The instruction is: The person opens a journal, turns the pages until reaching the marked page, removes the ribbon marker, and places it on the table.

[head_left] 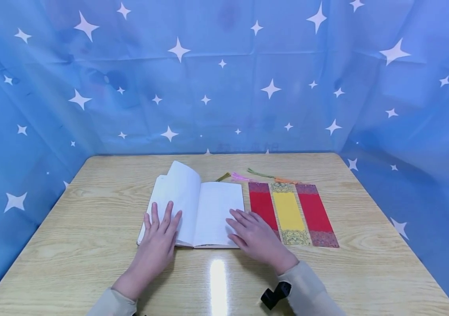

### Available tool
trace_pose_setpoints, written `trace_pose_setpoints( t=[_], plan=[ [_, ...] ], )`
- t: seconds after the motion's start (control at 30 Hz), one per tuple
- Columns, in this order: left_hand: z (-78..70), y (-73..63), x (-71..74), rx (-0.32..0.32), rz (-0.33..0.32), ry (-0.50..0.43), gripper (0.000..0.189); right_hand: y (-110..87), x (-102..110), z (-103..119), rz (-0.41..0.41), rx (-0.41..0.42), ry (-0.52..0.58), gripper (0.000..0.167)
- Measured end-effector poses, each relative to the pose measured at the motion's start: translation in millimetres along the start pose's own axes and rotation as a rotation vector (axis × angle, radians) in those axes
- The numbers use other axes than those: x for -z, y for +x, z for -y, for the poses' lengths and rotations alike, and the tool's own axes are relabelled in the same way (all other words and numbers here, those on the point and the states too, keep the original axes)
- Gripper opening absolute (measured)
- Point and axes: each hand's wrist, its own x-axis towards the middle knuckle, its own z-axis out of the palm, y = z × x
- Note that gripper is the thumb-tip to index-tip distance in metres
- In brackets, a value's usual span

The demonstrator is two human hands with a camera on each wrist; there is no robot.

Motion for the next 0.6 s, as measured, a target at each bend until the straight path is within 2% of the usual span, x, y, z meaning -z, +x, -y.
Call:
trace_pose_setpoints(
  t=[0.2,0.37,0.6],
  plan=[
    [0.8,0.0,1.6,0.065,0.081,-0.075,0.044,-2.4,-1.5,-0.3,0.049,-0.040,0.000,0.045],
    [-0.5,-1.0,3.5,0.142,0.175,-0.120,0.054,-4.3,-1.8,-0.3,0.096,-0.079,0.022,0.046],
    [0.0,-3.0,0.9,0.143,0.231,-0.112,0.059,-6.0,-1.3,-1.9,0.159,-0.131,0.029,0.053]
  ],
)
